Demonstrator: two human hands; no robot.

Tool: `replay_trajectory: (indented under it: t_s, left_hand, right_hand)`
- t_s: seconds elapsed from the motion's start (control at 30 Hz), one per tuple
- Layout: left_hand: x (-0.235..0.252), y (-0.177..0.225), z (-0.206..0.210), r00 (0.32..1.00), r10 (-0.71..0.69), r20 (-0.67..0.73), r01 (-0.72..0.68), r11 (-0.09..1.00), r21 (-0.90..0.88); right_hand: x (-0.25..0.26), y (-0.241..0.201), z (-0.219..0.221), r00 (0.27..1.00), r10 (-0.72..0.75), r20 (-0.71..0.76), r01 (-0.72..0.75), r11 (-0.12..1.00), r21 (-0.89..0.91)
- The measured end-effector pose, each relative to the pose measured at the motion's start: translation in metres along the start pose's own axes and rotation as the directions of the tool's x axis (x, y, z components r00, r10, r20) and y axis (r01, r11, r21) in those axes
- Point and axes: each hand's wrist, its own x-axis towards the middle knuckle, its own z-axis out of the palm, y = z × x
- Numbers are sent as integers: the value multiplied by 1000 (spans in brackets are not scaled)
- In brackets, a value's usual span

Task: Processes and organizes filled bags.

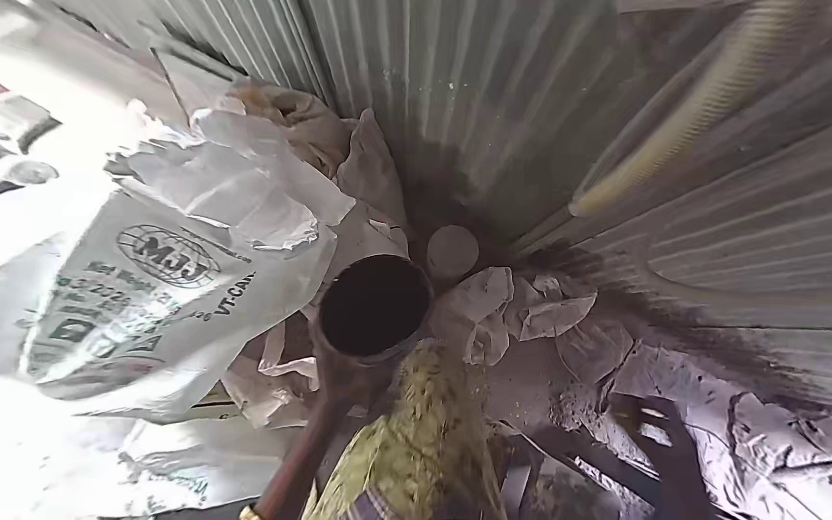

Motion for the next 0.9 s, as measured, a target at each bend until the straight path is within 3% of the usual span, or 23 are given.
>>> replay_trajectory:
  t_s: [0.1,0.17,0.27,0.37,0.57,0.7,0.8,0.9]
  left_hand:
    - [28,-61,69,994,-103,35,104,994,-26]
    - [49,-107,123,994,-77,82,87,988,-129]
    - [87,-183,204,996,20,86,-8,990,-143]
    - [117,-252,275,997,-16,78,28,987,-155]
    - [157,-357,375,991,-56,118,82,971,-225]
    - [171,-413,427,998,5,-69,-22,967,-254]
    - [164,-443,450,996,-77,-42,62,954,-294]
    - [149,-429,437,950,-295,104,312,924,-223]
  right_hand:
    - [53,-3,144,976,149,157,-145,989,-35]
    - [95,24,219,963,154,220,-144,988,-59]
    - [163,84,314,968,168,188,-145,981,-130]
    - [223,145,376,971,190,144,-154,960,-233]
    - [345,211,445,995,63,73,-16,856,-517]
    - [399,231,484,984,164,67,-90,787,-610]
    - [413,240,503,982,177,72,-94,776,-623]
    - [409,253,506,981,164,104,-66,786,-614]
